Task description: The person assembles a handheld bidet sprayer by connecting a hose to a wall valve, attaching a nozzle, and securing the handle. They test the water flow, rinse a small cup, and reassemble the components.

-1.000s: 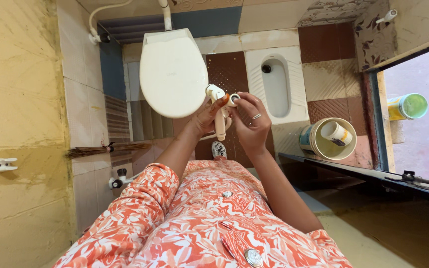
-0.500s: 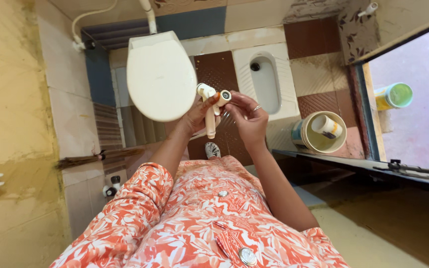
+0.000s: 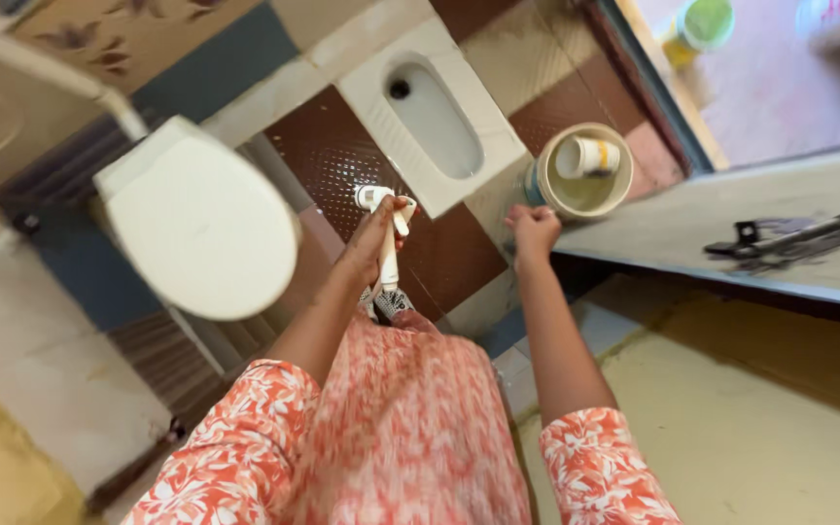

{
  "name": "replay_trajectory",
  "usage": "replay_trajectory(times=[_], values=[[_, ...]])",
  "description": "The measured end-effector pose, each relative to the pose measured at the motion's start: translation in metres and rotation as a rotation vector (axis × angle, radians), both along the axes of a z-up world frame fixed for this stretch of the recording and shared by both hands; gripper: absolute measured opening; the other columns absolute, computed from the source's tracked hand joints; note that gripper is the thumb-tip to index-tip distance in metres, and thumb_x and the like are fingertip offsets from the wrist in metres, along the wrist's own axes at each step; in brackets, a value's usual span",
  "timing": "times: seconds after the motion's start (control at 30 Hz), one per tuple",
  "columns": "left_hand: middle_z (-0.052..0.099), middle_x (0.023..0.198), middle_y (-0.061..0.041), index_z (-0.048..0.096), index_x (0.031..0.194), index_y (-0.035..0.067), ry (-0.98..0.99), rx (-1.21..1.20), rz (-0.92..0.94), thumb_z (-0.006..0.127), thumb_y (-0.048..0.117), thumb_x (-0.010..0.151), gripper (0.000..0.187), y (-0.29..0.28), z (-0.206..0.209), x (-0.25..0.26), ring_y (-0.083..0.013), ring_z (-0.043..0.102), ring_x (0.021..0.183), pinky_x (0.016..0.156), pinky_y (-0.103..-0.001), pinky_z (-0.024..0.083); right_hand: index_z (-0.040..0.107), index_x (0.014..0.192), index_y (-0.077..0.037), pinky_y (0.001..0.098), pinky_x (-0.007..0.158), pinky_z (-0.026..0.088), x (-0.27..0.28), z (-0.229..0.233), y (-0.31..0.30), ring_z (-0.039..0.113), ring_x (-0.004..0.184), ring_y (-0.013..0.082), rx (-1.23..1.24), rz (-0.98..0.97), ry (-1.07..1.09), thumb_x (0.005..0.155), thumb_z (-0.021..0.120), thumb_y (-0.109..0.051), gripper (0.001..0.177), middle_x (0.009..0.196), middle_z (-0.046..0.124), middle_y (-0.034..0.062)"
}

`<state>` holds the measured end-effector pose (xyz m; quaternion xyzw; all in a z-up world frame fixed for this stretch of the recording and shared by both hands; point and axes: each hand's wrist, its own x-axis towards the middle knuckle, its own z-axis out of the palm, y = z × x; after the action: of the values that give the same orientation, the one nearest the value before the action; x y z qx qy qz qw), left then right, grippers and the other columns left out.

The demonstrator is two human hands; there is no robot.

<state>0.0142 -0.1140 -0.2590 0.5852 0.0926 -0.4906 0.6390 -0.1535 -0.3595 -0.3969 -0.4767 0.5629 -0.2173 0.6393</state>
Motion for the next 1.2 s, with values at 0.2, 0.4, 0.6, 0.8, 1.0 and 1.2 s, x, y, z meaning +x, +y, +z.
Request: replay_trajectory(times=[0.2, 0.4, 0.6, 0.8, 1.0, 1.2], values=[[0.061, 0.082, -0.003, 0.063, 0.115, 0.008, 0.161, -0.016, -0.006, 0.060, 0.037, 0.099, 0.033, -0.023, -0.095, -0.003, -0.0124, 0.054, 0.066, 0.058, -0.026, 0.047, 0.055, 0.146, -0.011, 0.0480, 0.099, 0.053, -0.060, -0.096, -0.053, 0.063, 0.115, 0.0426, -0.516, 0.542, 0.775, 0.095, 0.080, -0.020, 0.058, 0.127, 0.065, 0.0262], [0.060, 0.091, -0.003, 0.059, 0.122, 0.003, 0.321, -0.296, -0.007, 0.061, 0.032, 0.095, 0.040, -0.050, -0.152, 0.013, -0.0130, 0.053, 0.067, 0.065, -0.031, 0.049, 0.042, 0.165, -0.017, 0.0494, 0.095, 0.054, -0.075, -0.152, -0.129, 0.045, 0.147, 0.0355, -0.843, 0.920, 1.237, 0.104, 0.063, -0.004, 0.066, 0.174, 0.029, 0.0159], [0.058, 0.088, -0.005, 0.054, 0.129, 0.015, 0.443, -0.291, 0.158, 0.064, 0.033, 0.095, 0.039, -0.082, -0.246, 0.002, -0.0117, 0.047, 0.059, 0.061, -0.034, 0.048, 0.040, 0.158, -0.029, 0.0708, 0.102, 0.036, -0.081, -0.239, -0.220, 0.019, 0.157, 0.0307, -1.084, 1.288, 1.335, 0.094, 0.054, -0.019, 0.066, 0.175, 0.021, -0.0004], [0.057, 0.086, -0.003, 0.055, 0.119, 0.017, 0.679, -0.308, 0.261, 0.065, 0.037, 0.099, 0.031, -0.059, -0.312, -0.025, -0.0139, 0.048, 0.060, 0.056, -0.029, 0.044, 0.052, 0.117, -0.005, 0.0654, 0.128, 0.015, -0.111, -0.269, -0.253, 0.015, 0.159, 0.0231, -1.253, 1.249, 0.851, 0.112, 0.042, -0.019, 0.018, 0.163, 0.031, 0.0124], [0.059, 0.089, -0.007, 0.057, 0.116, 0.014, 0.826, -0.162, 0.334, 0.062, 0.044, 0.100, 0.035, -0.035, -0.324, -0.030, -0.0144, 0.048, 0.059, 0.052, -0.027, 0.041, 0.070, 0.099, -0.004, 0.0620, 0.127, 0.018, -0.104, -0.314, -0.249, 0.043, 0.139, 0.0250, -1.395, 1.519, 1.187, 0.111, 0.058, -0.018, 0.022, 0.125, 0.061, 0.0106], [0.060, 0.084, -0.009, 0.058, 0.112, 0.010, 0.760, -0.193, 0.282, 0.056, 0.045, 0.099, 0.037, -0.029, -0.288, -0.020, -0.0176, 0.049, 0.054, 0.048, -0.031, 0.042, 0.069, 0.108, -0.003, 0.0739, 0.119, 0.024, -0.103, -0.262, -0.219, 0.064, 0.101, 0.0354, -1.336, 1.012, 1.160, 0.102, 0.059, -0.017, 0.018, 0.091, 0.070, 0.0164]])
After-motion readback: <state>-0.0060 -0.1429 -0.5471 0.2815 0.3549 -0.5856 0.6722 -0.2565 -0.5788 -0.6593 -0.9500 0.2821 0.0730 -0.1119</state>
